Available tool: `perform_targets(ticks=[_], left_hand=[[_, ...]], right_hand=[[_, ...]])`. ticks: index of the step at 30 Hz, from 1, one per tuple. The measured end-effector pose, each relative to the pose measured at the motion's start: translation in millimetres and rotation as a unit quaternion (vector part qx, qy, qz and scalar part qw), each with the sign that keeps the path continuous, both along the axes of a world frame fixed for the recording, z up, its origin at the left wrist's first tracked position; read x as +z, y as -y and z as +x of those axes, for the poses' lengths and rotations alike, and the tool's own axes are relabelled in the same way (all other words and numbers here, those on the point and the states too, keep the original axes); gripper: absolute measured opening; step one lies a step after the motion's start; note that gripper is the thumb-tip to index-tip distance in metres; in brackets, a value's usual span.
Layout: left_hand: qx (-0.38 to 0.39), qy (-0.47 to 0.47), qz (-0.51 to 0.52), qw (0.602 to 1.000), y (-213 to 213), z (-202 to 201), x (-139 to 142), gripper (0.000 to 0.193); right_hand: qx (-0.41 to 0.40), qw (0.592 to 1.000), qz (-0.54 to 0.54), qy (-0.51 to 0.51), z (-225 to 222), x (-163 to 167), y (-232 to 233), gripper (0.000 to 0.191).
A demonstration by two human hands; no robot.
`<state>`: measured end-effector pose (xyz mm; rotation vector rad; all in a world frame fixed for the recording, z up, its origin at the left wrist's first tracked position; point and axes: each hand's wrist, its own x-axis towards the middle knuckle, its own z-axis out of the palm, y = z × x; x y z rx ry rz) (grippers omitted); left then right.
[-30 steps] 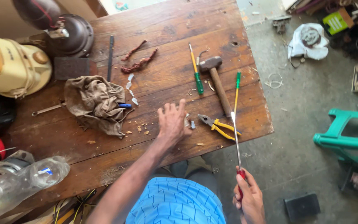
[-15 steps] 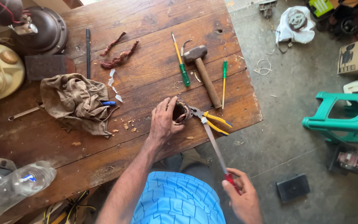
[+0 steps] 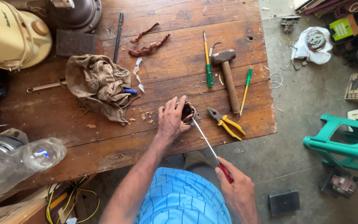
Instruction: The person uses a screwdriver and pliers to remove copper windings from a cylindrical electrical component on a wooden workbench. They repeatedly pry and pull the windings, then wipe the component with a cloth.
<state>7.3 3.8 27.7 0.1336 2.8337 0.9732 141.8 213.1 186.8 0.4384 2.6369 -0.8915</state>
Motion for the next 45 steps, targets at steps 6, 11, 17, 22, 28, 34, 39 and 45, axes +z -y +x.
perform_targets(ticks=[6,11,17,22,28,34,39,45], left_hand=[[-0.014,0.021,-0.011,1.000,3,2,-9,0.118],[-0.020,0.006,0.052,0.998,7,4,-20,0.115],[-0.008,0.001,0.067,0.998,5,10,-27,0.112],[-0.011,-0.008,0.066,0.998,6,11,-21,0.112],[-0.018,0.012,0.049,0.999,8,9,-22,0.121],[0.000,-0.034,0.052,0.998,9,9,-35,0.119],[0.003,-0.050,0.080,0.996,7,9,-44,0.114],[-0.020,-0.012,0.051,0.998,7,8,-42,0.121]], right_hand=[[0.125,0.978,0.159,0.044,-20,21,12,0.039],[0.215,0.957,0.190,0.046,-69,45,37,0.032],[0.356,0.863,0.297,0.201,-141,60,57,0.021],[0.422,0.848,0.267,0.174,-228,76,62,0.025],[0.442,0.829,0.328,0.097,-92,39,52,0.027],[0.297,0.931,0.210,0.016,0,-23,9,0.062],[0.320,0.927,0.190,0.053,-24,-25,-12,0.066],[0.480,0.777,0.321,0.251,-202,24,-15,0.017]])
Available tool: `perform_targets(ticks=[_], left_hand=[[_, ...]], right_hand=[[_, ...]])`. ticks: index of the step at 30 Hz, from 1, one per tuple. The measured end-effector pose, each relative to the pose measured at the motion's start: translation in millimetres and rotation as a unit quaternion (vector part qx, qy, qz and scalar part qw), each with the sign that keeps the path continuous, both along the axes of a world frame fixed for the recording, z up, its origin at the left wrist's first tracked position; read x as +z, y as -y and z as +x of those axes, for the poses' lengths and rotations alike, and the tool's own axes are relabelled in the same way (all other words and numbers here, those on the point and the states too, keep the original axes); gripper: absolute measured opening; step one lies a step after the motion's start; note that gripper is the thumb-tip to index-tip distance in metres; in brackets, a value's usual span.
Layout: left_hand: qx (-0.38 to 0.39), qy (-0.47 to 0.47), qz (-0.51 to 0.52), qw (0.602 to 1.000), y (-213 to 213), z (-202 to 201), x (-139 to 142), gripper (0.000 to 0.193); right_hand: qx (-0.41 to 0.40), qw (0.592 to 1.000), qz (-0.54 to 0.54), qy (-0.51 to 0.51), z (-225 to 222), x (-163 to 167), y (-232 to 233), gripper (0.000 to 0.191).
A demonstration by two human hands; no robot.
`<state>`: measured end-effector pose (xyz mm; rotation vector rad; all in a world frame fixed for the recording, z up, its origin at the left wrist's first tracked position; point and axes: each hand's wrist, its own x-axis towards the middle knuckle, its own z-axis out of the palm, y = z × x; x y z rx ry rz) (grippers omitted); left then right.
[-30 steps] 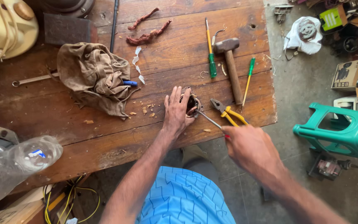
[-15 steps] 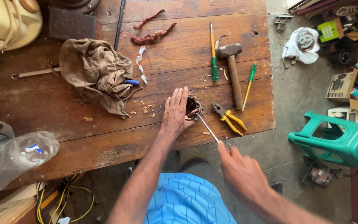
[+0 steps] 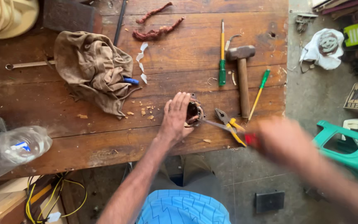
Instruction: The person uses a screwdriver and pliers to remove copper windings from a cylindrical electrical component on a wooden workbench. They repeatedly pry and pull the windings, then wipe the component with a cloth.
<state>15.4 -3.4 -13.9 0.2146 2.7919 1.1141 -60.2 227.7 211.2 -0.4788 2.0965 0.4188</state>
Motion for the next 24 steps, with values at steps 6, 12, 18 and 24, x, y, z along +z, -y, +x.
perform_targets(ticks=[6,12,18,24], left_hand=[[0.004,-0.016,0.024,1.000,-1,-2,6,0.122],[0.020,-0.012,0.011,1.000,-6,-3,-2,0.127],[0.012,-0.024,0.013,1.000,-4,-6,-2,0.129],[0.036,-0.021,0.035,0.999,-7,-5,3,0.129]], right_hand=[[0.152,0.982,-0.109,-0.006,-143,8,99,0.018],[0.100,0.933,-0.246,-0.242,-202,-60,147,0.050],[0.147,0.821,-0.354,-0.424,-171,-57,109,0.056],[-0.034,0.968,-0.153,-0.198,-19,-18,-28,0.056]])
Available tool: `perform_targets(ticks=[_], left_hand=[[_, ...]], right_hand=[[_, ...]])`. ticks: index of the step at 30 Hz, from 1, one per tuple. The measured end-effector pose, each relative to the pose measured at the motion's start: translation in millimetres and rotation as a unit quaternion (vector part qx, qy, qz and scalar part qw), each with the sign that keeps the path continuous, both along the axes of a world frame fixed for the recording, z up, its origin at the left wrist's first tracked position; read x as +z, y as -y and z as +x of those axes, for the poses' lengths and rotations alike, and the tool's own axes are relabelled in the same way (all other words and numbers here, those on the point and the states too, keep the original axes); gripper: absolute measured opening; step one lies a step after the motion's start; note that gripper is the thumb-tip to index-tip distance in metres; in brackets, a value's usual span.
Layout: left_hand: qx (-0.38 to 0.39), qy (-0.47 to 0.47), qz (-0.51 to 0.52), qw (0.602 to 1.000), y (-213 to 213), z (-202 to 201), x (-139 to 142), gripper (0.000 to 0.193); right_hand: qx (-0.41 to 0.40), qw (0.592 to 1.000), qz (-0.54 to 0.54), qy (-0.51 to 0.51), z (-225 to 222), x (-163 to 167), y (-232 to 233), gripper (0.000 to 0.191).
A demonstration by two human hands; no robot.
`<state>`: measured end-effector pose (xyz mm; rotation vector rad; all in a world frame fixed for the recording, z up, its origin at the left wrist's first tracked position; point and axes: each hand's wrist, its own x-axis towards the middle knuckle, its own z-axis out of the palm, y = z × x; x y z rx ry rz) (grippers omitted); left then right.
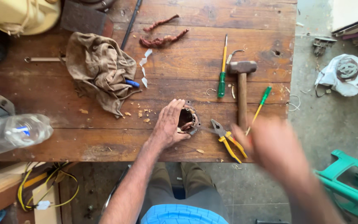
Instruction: The person uses a screwdriver and pliers to remove copper windings from a cylindrical electrical component on a wooden workbench. They repeatedly pry and pull the windings, then wipe the component with a cloth.
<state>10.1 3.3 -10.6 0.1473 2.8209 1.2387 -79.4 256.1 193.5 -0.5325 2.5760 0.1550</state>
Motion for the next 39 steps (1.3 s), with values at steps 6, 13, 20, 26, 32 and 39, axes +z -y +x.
perform_targets(ticks=[6,13,20,26,32,39], left_hand=[[-0.041,0.032,0.014,0.999,5,-10,12,0.117],[0.018,0.101,-0.013,0.995,-3,-46,42,0.052],[0.162,0.012,-0.156,0.974,11,-102,27,0.041],[0.123,0.006,-0.155,0.980,22,-112,14,0.038],[0.119,0.028,-0.158,0.980,25,-116,-3,0.037],[0.105,0.031,-0.132,0.985,29,-116,-9,0.032]], right_hand=[[-0.324,0.883,-0.302,0.153,135,-34,-20,0.040],[-0.607,0.564,-0.349,0.438,174,-55,-5,0.040],[-0.275,0.820,-0.435,0.250,123,-59,8,0.038],[-0.294,0.912,-0.107,0.264,104,-37,45,0.032],[-0.281,0.900,-0.161,0.293,111,-68,35,0.028],[-0.341,0.884,-0.310,0.079,206,-179,58,0.032]])
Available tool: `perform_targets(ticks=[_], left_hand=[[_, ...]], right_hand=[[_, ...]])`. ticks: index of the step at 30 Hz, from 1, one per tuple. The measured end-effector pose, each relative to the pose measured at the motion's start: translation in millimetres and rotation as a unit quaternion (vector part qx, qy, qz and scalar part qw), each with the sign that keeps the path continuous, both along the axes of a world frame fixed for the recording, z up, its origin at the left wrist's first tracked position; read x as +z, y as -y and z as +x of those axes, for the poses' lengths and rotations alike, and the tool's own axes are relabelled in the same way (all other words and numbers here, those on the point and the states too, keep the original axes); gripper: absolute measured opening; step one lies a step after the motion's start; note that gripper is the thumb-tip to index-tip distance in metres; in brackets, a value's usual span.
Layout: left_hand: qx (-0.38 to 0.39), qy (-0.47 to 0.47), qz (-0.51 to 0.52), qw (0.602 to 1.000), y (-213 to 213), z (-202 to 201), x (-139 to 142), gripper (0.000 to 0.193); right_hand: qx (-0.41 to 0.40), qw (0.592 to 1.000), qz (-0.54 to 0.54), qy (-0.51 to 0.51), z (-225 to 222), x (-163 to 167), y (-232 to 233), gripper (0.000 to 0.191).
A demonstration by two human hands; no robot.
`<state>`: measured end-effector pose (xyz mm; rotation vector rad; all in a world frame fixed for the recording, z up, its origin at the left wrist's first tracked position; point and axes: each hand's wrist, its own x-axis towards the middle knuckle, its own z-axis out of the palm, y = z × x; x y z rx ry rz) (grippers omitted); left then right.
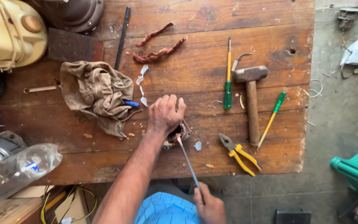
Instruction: The person uses a screwdriver and pliers to remove copper windings from a cylindrical electrical component on a wooden workbench. They repeatedly pry and pull the windings, then wipe the component with a cloth.
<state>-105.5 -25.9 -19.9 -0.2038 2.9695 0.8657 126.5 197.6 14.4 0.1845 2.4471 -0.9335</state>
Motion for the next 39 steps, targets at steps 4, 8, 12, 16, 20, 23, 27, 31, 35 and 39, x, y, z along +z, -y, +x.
perform_targets(ticks=[4,8,12,16,20,23,27,31,35,39], left_hand=[[0.012,-0.023,0.005,1.000,2,2,-1,0.029],[0.010,-0.032,0.004,0.999,3,3,-4,0.028],[-0.005,-0.006,-0.001,1.000,3,0,-3,0.029],[-0.030,0.007,-0.025,0.999,0,0,4,0.033],[-0.046,-0.024,-0.027,0.998,-17,21,6,0.036],[-0.064,-0.027,-0.022,0.997,-35,52,4,0.035],[-0.097,0.012,-0.036,0.995,-48,68,1,0.036],[-0.115,0.000,-0.047,0.992,-58,75,3,0.035],[-0.132,-0.039,-0.049,0.989,-83,100,7,0.032],[-0.150,0.011,-0.066,0.986,-95,111,3,0.032]], right_hand=[[0.019,0.990,0.051,-0.128,8,-23,25,0.037],[-0.049,0.929,0.120,-0.347,-13,-30,44,0.055],[-0.121,0.934,0.076,-0.327,-8,-34,47,0.052],[-0.151,0.988,-0.009,-0.037,20,-33,35,0.031],[-0.175,0.981,-0.030,0.082,52,-15,14,0.035],[-0.181,0.965,-0.019,0.190,78,9,-4,0.040],[-0.139,0.959,-0.006,0.246,96,14,-17,0.046],[-0.162,0.948,-0.073,0.263,103,6,-24,0.048],[-0.145,0.936,0.018,0.321,121,28,-39,0.047],[-0.096,0.906,0.134,0.389,135,39,-42,0.050]])
